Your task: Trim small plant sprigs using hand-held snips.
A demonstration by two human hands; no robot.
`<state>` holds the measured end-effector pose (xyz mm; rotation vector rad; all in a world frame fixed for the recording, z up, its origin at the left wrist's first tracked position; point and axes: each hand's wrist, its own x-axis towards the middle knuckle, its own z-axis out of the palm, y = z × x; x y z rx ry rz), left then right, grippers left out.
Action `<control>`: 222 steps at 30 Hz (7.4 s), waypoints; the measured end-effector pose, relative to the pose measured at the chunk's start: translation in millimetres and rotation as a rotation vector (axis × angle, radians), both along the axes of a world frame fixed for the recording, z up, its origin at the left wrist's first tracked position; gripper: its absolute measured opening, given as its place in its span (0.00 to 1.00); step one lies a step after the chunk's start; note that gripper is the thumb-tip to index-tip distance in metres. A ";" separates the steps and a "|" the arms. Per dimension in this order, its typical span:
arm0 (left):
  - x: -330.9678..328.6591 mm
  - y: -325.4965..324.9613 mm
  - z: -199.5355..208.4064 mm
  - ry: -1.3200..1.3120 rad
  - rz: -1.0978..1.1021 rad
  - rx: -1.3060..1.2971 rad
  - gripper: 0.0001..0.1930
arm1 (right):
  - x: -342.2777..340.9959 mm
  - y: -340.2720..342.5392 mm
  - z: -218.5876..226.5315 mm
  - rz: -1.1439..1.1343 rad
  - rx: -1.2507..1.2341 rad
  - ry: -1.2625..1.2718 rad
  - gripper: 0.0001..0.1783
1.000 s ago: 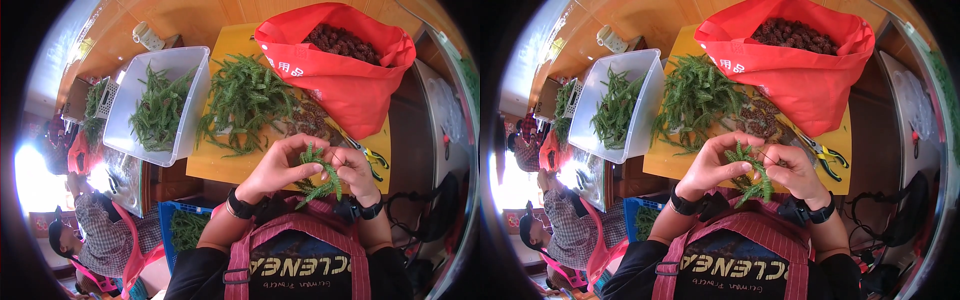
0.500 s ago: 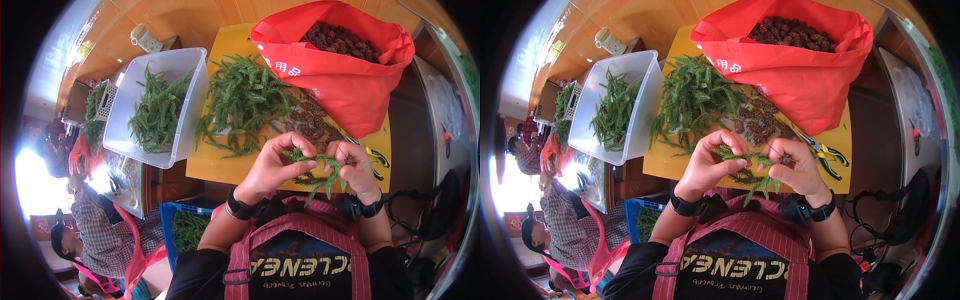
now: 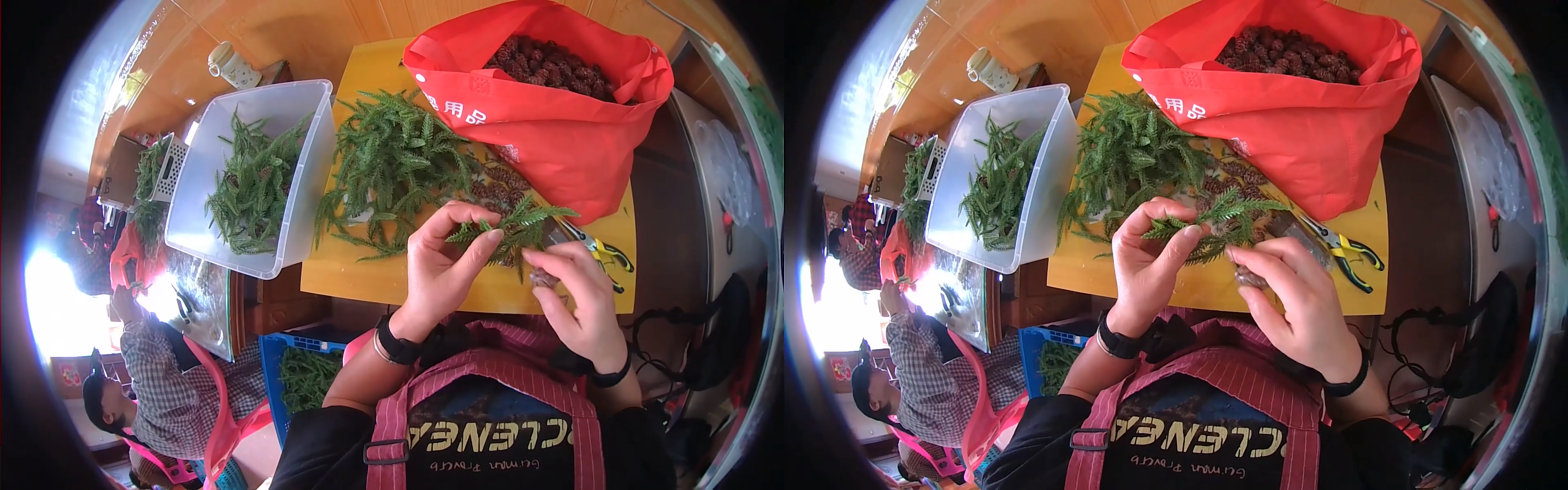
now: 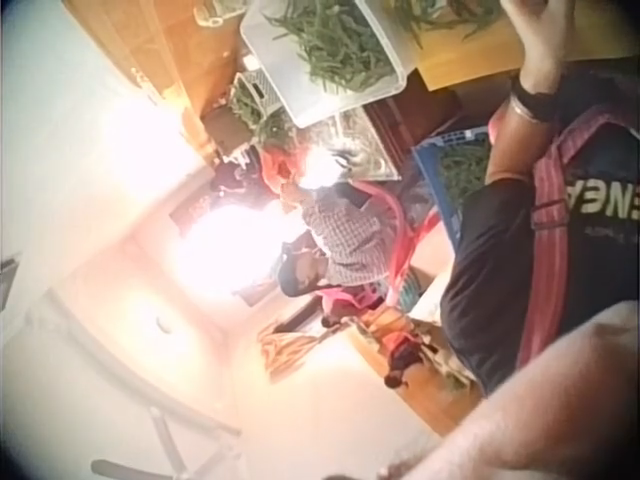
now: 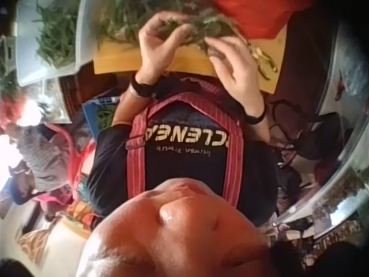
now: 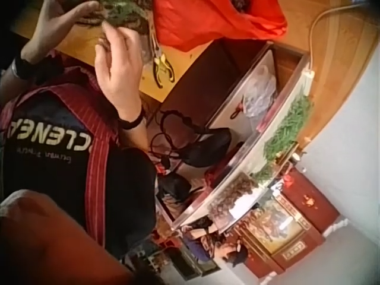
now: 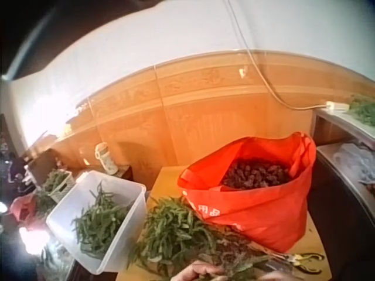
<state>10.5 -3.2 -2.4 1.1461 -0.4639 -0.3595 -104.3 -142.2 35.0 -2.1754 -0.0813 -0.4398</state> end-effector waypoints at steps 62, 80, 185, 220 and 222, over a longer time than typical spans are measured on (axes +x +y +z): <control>1.7 -5.1 -15.2 -0.263 -0.063 0.066 0.13 | 29.7 10.8 -26.9 -0.263 0.085 -0.187 0.26; 2.7 2.7 -11.6 -0.463 -0.053 0.083 0.12 | 19.1 -7.4 16.7 -0.221 -0.238 -0.195 0.23; 29.3 5.6 -9.3 0.360 -0.683 -0.205 0.11 | -55.1 -114.2 2.1 -0.228 -0.036 0.401 0.09; 22.2 12.9 5.8 0.534 -0.880 -0.190 0.15 | 9.6 -83.3 31.3 0.285 -0.151 0.144 0.18; 21.6 13.2 4.8 0.542 -0.882 -0.182 0.15 | 11.1 -82.8 31.4 0.311 -0.158 0.135 0.19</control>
